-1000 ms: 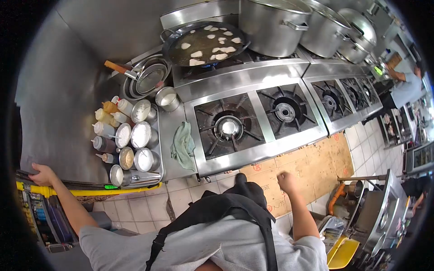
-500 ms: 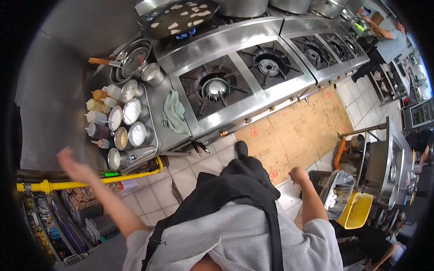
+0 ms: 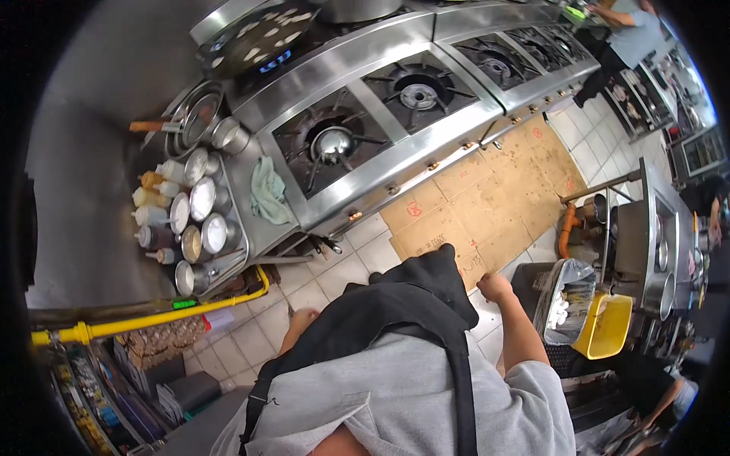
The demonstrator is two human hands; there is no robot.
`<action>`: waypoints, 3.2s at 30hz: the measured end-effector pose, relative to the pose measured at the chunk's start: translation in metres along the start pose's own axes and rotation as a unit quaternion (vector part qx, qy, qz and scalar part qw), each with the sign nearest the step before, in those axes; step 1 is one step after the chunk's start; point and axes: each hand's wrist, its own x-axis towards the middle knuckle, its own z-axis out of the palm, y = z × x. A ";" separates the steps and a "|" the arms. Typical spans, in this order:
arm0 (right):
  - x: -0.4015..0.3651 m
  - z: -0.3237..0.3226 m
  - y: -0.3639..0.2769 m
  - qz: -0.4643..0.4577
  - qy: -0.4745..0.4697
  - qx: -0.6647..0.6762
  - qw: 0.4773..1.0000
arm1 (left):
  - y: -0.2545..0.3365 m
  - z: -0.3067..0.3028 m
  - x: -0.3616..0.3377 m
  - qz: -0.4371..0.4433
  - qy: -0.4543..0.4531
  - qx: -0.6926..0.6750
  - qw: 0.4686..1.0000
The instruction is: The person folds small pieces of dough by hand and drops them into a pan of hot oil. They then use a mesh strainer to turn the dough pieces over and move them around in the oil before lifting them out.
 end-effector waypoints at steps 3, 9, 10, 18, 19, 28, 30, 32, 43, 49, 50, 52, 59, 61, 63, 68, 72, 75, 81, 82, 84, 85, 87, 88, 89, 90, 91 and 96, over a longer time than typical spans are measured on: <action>0.011 -0.004 0.030 0.038 -0.030 0.007 0.999 | -0.005 -0.005 -0.019 -0.113 -0.124 0.007 0.986; 0.021 -0.050 0.063 0.069 0.019 0.086 0.994 | 0.028 0.000 0.041 -0.174 -0.272 0.089 0.942; 0.026 -0.058 0.071 0.072 0.026 0.104 0.992 | 0.040 0.002 0.062 -0.168 -0.284 0.109 0.938; 0.051 -0.085 0.148 0.126 0.058 0.234 0.962 | 0.199 0.013 0.253 0.088 -0.184 0.148 0.968; 0.052 -0.085 0.161 0.129 0.058 0.267 0.953 | 0.240 0.013 0.261 0.078 -0.142 0.149 0.975; 0.083 0.017 0.348 0.114 0.126 0.368 0.914 | 0.476 0.046 0.309 0.232 -0.112 0.275 0.926; 0.068 -0.006 0.351 0.155 0.109 0.371 0.909 | 0.497 0.063 0.320 0.220 -0.116 0.291 0.924; 0.076 -0.027 0.346 0.158 0.101 0.367 0.911 | 0.509 0.075 0.323 0.221 -0.103 0.255 0.936; 0.186 -0.132 0.313 -0.057 0.186 0.423 0.885 | 0.419 0.096 0.354 -0.005 -0.152 0.231 0.961; 0.144 -0.169 0.290 -0.028 0.180 0.305 0.935 | 0.352 0.065 0.324 -0.296 0.042 0.067 0.952; 0.129 -0.167 0.285 0.005 0.131 0.322 0.938 | 0.339 0.067 0.330 -0.292 0.048 0.062 0.953; 0.122 -0.134 0.312 0.014 0.127 0.309 0.942 | 0.313 0.071 0.343 -0.337 0.090 0.013 0.937; 0.066 -0.104 0.323 0.103 0.106 0.303 0.942 | 0.287 0.091 0.381 -0.341 0.204 -0.167 0.902; 0.057 -0.105 0.325 0.109 0.109 0.306 0.939 | 0.287 0.088 0.387 -0.301 0.182 -0.224 0.909; 0.051 -0.107 0.326 0.111 0.109 0.310 0.938 | 0.269 0.105 0.404 -0.314 0.173 -0.241 0.902; 0.050 -0.111 0.315 0.068 0.079 0.261 0.960 | 0.248 0.122 0.411 -0.305 0.236 -0.168 0.907; 0.051 -0.089 0.311 0.071 0.089 0.303 0.946 | 0.282 0.099 0.394 -0.344 0.213 -0.142 0.904; 0.046 -0.084 0.311 0.077 0.089 0.299 0.947 | 0.297 0.092 0.389 -0.363 0.196 -0.108 0.904; 0.031 -0.095 0.306 0.109 0.079 0.314 0.940 | 0.311 0.088 0.383 -0.349 0.237 -0.122 0.898; 0.027 -0.101 0.297 0.121 0.085 0.296 0.944 | 0.312 0.089 0.383 -0.359 0.239 -0.109 0.896; 0.030 -0.100 0.300 0.133 0.089 0.277 0.947 | 0.314 0.089 0.384 -0.370 0.241 -0.094 0.892; 0.034 -0.097 0.304 0.126 0.086 0.295 0.943 | 0.318 0.085 0.382 -0.373 0.225 -0.094 0.895; 0.041 -0.092 0.314 0.118 0.082 0.314 0.939 | 0.317 0.084 0.382 -0.376 0.210 -0.092 0.898; 0.044 -0.092 0.316 0.106 0.083 0.301 0.944 | 0.314 0.085 0.382 -0.362 0.218 -0.085 0.902; 0.047 -0.091 0.317 0.094 0.084 0.288 0.949 | 0.311 0.086 0.383 -0.348 0.226 -0.077 0.906; 0.051 -0.090 0.319 0.093 0.082 0.288 0.950 | 0.308 0.088 0.383 -0.350 0.226 -0.077 0.906; 0.055 -0.088 0.318 0.092 0.082 0.288 0.950 | 0.309 0.088 0.382 -0.366 0.220 -0.090 0.900; 0.073 -0.096 0.310 0.054 0.081 0.263 0.960 | 0.290 0.108 0.372 -0.372 0.141 -0.092 0.913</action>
